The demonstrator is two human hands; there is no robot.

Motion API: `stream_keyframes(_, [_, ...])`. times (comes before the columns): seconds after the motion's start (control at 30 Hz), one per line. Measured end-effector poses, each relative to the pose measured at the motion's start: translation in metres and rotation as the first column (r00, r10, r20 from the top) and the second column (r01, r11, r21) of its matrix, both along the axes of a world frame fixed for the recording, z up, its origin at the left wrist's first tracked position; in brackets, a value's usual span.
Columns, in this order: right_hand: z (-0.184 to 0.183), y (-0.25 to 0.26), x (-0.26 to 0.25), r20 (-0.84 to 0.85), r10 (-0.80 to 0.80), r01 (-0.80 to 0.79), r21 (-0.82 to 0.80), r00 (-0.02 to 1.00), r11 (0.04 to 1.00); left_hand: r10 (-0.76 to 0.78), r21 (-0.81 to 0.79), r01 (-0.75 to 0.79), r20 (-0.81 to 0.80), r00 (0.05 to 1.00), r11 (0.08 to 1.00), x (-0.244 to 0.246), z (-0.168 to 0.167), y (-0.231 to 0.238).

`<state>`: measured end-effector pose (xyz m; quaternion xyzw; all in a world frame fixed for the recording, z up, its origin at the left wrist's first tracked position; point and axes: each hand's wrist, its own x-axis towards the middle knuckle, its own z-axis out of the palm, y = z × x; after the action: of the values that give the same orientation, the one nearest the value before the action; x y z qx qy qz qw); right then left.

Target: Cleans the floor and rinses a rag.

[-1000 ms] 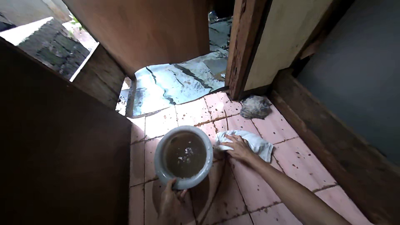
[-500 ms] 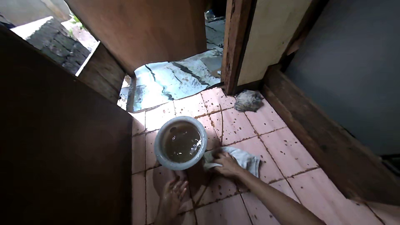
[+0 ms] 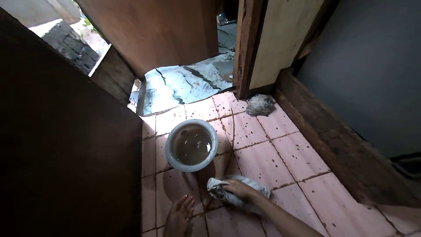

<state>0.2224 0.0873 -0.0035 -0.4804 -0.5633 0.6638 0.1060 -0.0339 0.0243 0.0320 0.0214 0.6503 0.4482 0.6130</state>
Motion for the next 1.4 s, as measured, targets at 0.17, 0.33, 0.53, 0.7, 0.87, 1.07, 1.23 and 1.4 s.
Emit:
stream_keyframes(0.17, [-0.018,-0.034,-0.019,0.117,0.013,-0.041,0.236,0.993,0.971,0.013,-0.008,-0.013,0.004,1.000,1.000,-0.005,-0.005,-0.006])
stream_keyframes(0.33, [0.018,-0.033,-0.024,0.245,0.297,-0.343,0.172,0.923,0.923,0.013,-0.034,-0.012,0.010,1.000,0.999,-0.008,-0.008,-0.009])
stream_keyframes(0.53, [-0.031,-0.057,-0.021,0.408,0.519,-0.661,0.462,0.751,0.592,-0.059,-0.048,0.059,0.002,0.998,0.997,-0.007,-0.010,-0.011])
stream_keyframes(0.7, [-0.057,-0.076,-0.020,0.396,0.378,-0.547,0.568,0.837,0.615,-0.069,-0.025,0.069,0.020,0.997,0.997,-0.002,-0.019,-0.015])
stream_keyframes(0.87, [-0.054,-0.079,-0.027,0.362,0.313,-0.471,0.541,0.878,0.697,-0.077,-0.034,0.077,-0.008,0.997,0.996,0.005,-0.020,-0.010])
stream_keyframes(1.07, [-0.049,-0.108,-0.026,0.399,0.166,-0.387,0.574,0.902,0.722,-0.108,-0.045,0.106,-0.034,0.994,0.993,0.007,-0.016,-0.014])
stream_keyframes(1.23, [-0.045,-0.125,-0.017,0.386,-0.012,-0.283,0.698,0.923,0.657,-0.108,-0.028,0.107,-0.032,0.994,0.994,0.004,-0.019,-0.016])
stream_keyframes(1.4, [-0.045,-0.137,0.004,0.384,-0.209,-0.154,0.727,0.899,0.669,-0.091,-0.040,0.090,-0.014,0.996,0.995,0.005,-0.018,-0.020])
